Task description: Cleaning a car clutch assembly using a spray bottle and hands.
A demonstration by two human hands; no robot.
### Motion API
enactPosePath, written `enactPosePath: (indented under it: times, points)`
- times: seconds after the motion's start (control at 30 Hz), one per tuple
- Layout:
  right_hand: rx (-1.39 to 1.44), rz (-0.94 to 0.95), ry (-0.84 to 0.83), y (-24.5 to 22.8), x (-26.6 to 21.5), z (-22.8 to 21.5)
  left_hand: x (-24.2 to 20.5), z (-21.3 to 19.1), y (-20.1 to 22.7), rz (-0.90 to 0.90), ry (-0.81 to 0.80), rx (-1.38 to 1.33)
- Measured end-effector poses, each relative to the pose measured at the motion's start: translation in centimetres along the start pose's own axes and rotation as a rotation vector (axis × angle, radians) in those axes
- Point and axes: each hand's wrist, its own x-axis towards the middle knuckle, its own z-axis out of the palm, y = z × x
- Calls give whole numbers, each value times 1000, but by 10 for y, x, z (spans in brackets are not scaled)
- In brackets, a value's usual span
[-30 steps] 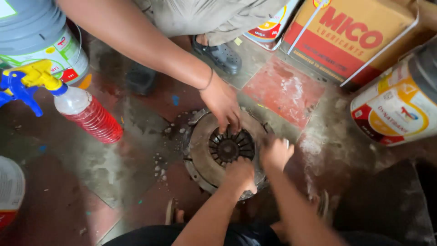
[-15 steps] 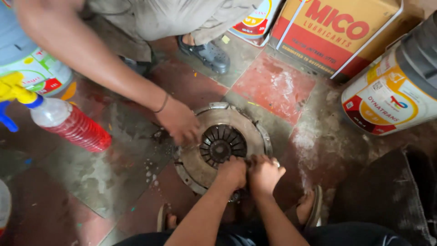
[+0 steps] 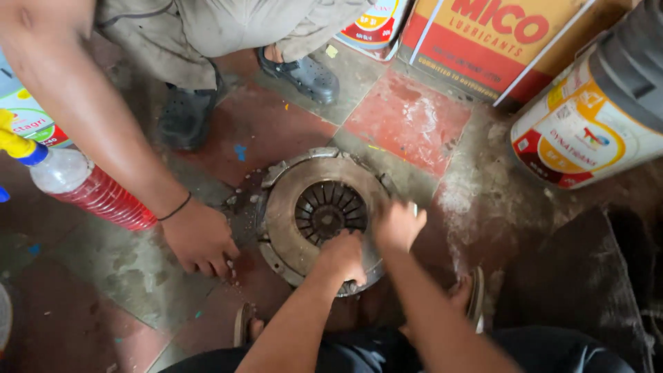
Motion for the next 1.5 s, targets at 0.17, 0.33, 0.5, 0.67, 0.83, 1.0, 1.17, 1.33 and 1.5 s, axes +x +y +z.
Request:
enactPosePath:
  times: [0.17, 0.33, 0.5, 0.67, 0.83, 1.0, 1.17, 1.33, 1.5]
  points:
    - [56, 94, -127, 7, -19, 6, -12, -18, -5, 10, -66, 107]
    - [132, 132, -218, -3, -24, -18, 1, -14, -11, -4, -163, 241]
    - [-25, 98, -180, 6, 12, 7, -35, -32, 17, -32, -57, 107]
    - [107, 152, -102, -1, -46, -6, -4, -8, 6, -35, -78, 165]
    - [-39, 36, -92, 5, -5, 10, -26, -18, 15, -55, -84, 262]
    - [43, 107, -70, 0, -49, 2, 3, -2, 4, -131, -100, 224]
    - [6, 61, -119, 3, -9, 13, -20, -7, 3, -84, 8, 246]
    - [3, 100, -163, -2, -32, 1, 10, 24, -14, -77, -2, 247]
    - [-10, 106, -111, -7, -12, 4, -22, -22, 14, -134, -111, 266]
